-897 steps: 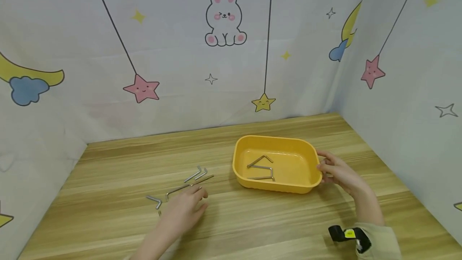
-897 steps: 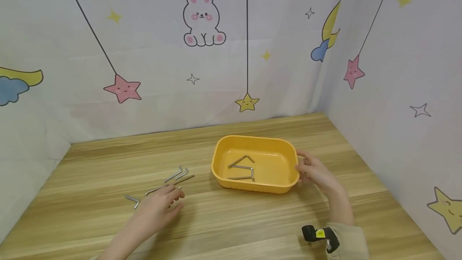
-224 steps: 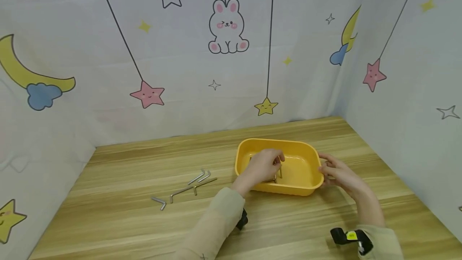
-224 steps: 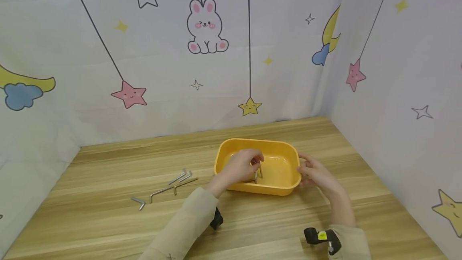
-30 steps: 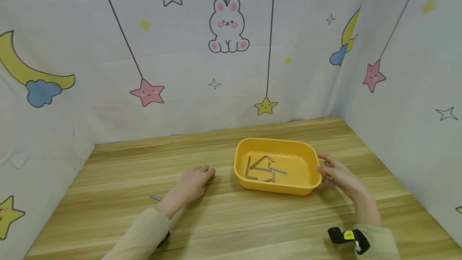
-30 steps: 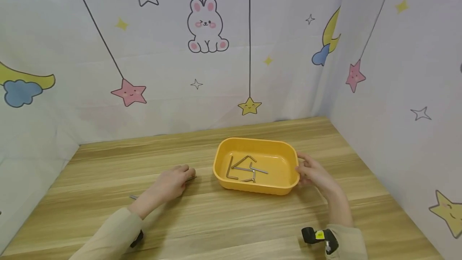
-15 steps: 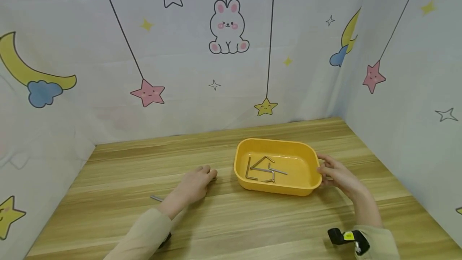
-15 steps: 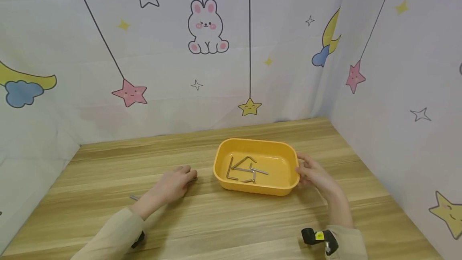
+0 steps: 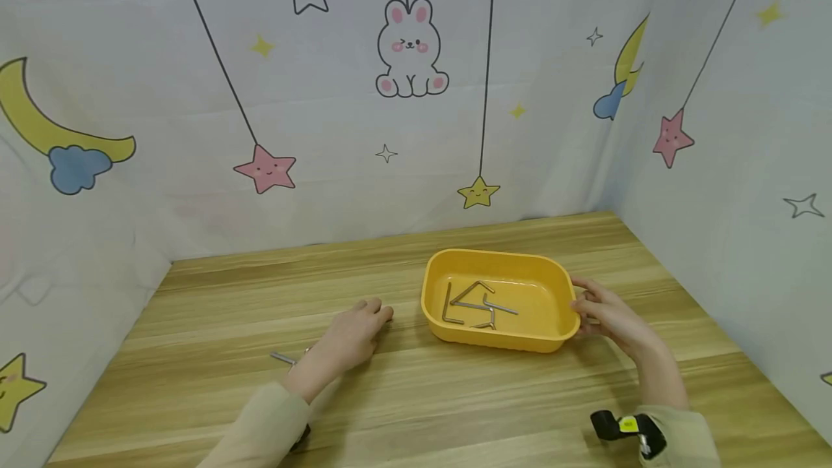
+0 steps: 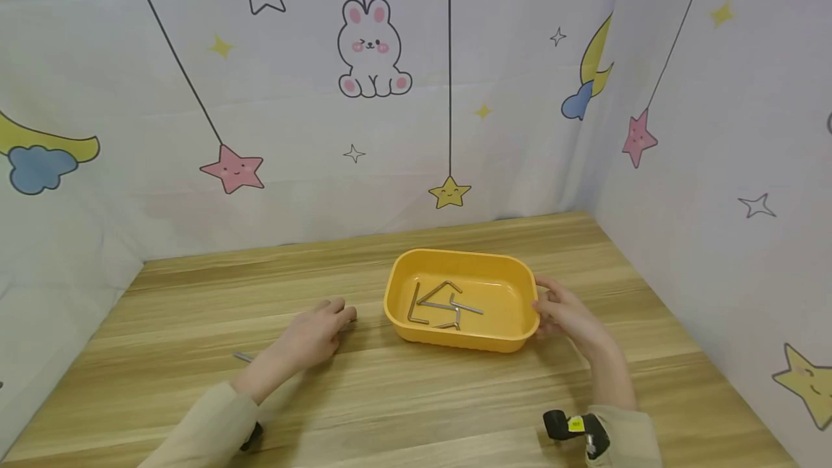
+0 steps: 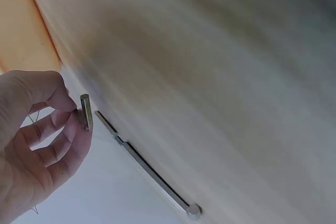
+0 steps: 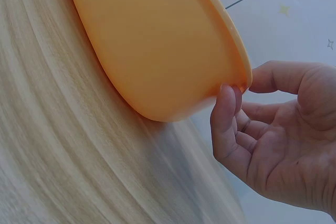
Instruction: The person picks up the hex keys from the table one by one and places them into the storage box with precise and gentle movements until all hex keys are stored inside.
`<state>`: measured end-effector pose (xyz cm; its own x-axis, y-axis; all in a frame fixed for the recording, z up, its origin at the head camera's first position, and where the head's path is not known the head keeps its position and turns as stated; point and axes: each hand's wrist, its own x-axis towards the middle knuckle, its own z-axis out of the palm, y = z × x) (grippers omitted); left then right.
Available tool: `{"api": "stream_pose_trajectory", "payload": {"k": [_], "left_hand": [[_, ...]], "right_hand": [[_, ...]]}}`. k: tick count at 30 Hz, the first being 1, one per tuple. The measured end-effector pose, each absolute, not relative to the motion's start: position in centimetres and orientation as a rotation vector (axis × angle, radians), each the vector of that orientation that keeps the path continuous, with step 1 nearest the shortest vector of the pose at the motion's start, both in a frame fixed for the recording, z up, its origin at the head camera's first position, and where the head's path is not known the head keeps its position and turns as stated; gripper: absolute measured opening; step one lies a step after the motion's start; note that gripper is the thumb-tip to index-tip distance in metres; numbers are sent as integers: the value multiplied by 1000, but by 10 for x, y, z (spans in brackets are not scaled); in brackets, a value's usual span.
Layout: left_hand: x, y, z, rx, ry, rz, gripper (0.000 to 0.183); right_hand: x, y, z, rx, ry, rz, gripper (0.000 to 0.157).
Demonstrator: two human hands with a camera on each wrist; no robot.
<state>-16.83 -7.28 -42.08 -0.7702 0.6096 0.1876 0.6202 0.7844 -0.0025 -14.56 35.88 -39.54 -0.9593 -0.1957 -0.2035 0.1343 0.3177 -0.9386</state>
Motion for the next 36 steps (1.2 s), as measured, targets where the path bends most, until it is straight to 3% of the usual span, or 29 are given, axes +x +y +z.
{"api": "stream_pose_trajectory", "payload": {"k": [8,17,36], "left_hand": [[-162,-67,-417,-1014,-2677,-92,27],[-157,-62,-413,-1015,-2634,-49,15],[-144,-40,-393,-1150,-2388,-15,43]], "right_hand": [[-146,359,-395,-50,2304,-1682,68],[-146,359,-395,-49,2314,-1673,67],[-146,358,-395,-56,2302,-1686,66]]}}
